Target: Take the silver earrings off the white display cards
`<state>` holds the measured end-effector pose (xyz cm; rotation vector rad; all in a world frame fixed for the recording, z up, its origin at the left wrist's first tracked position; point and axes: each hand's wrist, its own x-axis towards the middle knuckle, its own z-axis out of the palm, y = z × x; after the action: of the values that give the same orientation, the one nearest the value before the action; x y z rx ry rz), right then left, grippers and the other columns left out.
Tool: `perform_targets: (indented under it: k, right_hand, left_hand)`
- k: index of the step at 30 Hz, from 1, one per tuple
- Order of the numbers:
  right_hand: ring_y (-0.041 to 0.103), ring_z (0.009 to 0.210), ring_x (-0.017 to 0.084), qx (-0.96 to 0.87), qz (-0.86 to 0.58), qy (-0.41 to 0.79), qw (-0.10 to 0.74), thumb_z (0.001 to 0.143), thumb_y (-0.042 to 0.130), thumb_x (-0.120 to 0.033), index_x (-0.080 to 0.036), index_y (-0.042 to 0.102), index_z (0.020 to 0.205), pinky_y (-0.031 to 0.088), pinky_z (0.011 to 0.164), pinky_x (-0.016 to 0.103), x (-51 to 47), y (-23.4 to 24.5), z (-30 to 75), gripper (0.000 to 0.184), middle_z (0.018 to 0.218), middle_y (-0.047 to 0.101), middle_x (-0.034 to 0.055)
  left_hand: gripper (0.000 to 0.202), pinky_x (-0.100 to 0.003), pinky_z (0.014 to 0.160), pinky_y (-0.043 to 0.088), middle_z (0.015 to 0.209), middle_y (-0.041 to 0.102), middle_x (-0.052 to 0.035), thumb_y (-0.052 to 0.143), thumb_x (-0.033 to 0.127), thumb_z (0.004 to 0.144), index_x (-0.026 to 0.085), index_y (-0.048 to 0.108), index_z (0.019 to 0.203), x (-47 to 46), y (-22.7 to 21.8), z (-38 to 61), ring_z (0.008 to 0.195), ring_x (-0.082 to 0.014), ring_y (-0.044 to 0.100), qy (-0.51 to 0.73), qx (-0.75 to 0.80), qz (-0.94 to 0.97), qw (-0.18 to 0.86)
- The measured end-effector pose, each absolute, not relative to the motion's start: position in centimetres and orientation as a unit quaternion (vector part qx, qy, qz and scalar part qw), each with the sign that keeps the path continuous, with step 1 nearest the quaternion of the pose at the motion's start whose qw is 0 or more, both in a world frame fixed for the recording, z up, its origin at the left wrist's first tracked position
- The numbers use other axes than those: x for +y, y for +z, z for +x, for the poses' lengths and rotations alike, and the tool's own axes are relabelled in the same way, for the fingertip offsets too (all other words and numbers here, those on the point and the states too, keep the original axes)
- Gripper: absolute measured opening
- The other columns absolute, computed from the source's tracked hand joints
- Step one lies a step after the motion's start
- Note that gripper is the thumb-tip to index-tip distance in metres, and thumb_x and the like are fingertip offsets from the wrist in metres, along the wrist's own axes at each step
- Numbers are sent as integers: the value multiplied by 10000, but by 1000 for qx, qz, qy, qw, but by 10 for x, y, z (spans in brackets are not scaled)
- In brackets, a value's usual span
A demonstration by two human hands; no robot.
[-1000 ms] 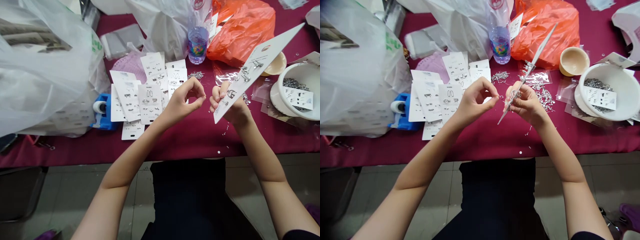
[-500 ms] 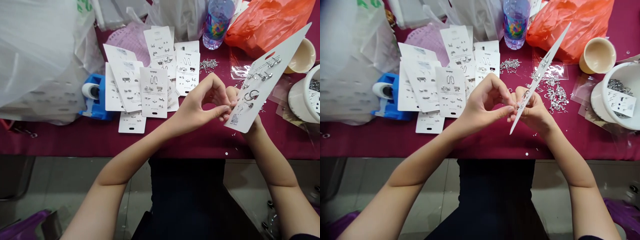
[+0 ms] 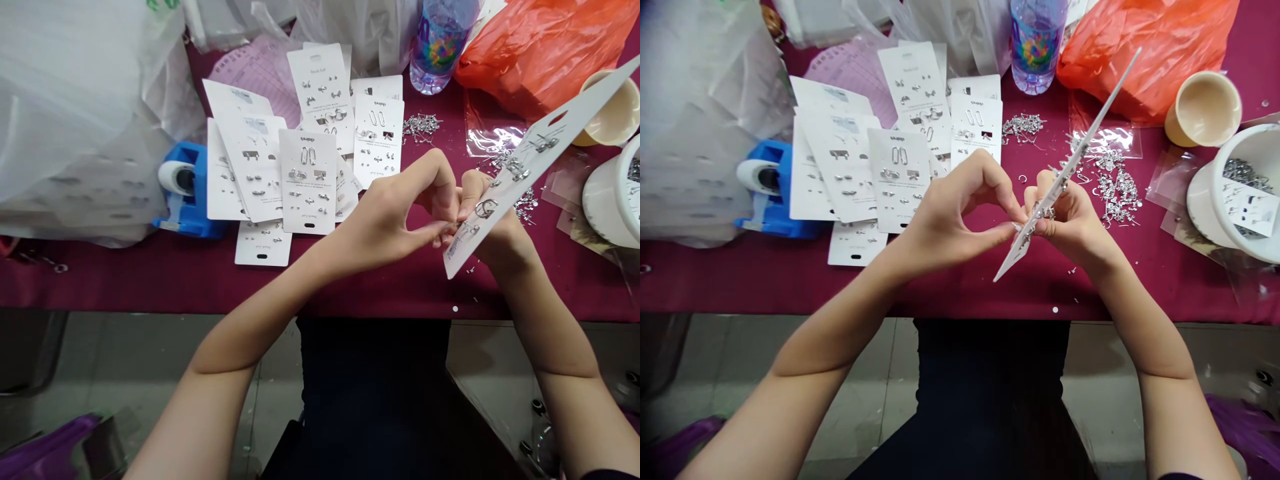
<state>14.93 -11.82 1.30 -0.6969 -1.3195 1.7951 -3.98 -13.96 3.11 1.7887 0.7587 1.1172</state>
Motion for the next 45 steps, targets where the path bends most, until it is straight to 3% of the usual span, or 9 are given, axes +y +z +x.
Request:
perform_targets:
  k: [7, 11, 14, 19, 24, 28, 34, 38, 45]
  right_hand:
    - [559, 586, 110, -526, -223, 712, 408, 720, 915, -300, -214, 585, 666, 510, 529, 224, -118, 14, 148, 345, 647, 596, -23]
    - [627, 552, 129, -523, -178, 727, 408, 794, 842, -359, -228, 635, 701, 543, 475, 242, -116, 19, 148, 261, 660, 633, -17]
    - [638, 532, 120, -520, -170, 735, 400, 806, 832, -375, -216, 618, 666, 576, 497, 240, -115, 23, 148, 301, 638, 628, -16]
    - [614, 518, 109, -504, -185, 741, 404, 779, 857, -467, -209, 590, 632, 549, 439, 200, -118, 21, 145, 399, 624, 624, -13]
    - [618, 505, 84, -483, -165, 761, 401, 760, 883, -403, -207, 628, 645, 549, 435, 157, -118, 20, 145, 342, 618, 624, -29]
    - [657, 557, 100, -490, -175, 766, 378, 779, 865, -377, -196, 639, 656, 606, 504, 187, -116, 24, 148, 315, 653, 656, -10]
    - [621, 524, 119, -501, -204, 757, 367, 701, 906, -430, -216, 647, 648, 581, 453, 236, -118, 27, 149, 340, 636, 648, -14]
    - [600, 516, 130, -504, -220, 751, 364, 721, 891, -456, -232, 666, 650, 539, 395, 242, -118, 29, 150, 326, 630, 645, -6]
    - [601, 555, 120, -559, -249, 699, 369, 750, 889, -367, -221, 671, 670, 509, 431, 227, -120, 33, 154, 275, 669, 633, 17]
  left_hand:
    - [197, -328, 848, 650, 936, 635, -5, 665, 318, 951, 216, 503, 908, -142, 35, -41, 865, -130, 713, 432, 309, 708, 465]
    - [235, -299, 791, 653, 950, 639, 0, 648, 336, 968, 230, 440, 941, -143, 34, -38, 895, -136, 732, 434, 304, 668, 523]
    - [257, -306, 783, 654, 934, 640, 11, 646, 325, 970, 238, 407, 934, -143, 33, -36, 897, -137, 739, 441, 292, 651, 544]
    - [249, -346, 825, 668, 907, 646, 10, 657, 336, 964, 238, 428, 954, -144, 33, -35, 910, -157, 745, 429, 303, 656, 541]
    - [206, -308, 801, 674, 937, 645, 2, 643, 314, 973, 232, 453, 972, -145, 33, -36, 919, -156, 751, 431, 289, 673, 528]
    - [176, -307, 814, 681, 948, 633, 6, 641, 256, 969, 224, 468, 981, -146, 34, -36, 908, -154, 757, 444, 289, 697, 484]
    - [192, -337, 836, 686, 932, 627, 4, 660, 266, 953, 225, 474, 976, -148, 35, -35, 917, -172, 759, 433, 306, 674, 514]
    - [215, -326, 850, 676, 951, 631, -2, 667, 262, 947, 226, 455, 941, -147, 35, -35, 913, -158, 748, 431, 297, 652, 549]
    - [229, -299, 830, 658, 936, 631, -5, 651, 155, 920, 222, 434, 896, -148, 36, -40, 864, -135, 723, 436, 306, 697, 480]
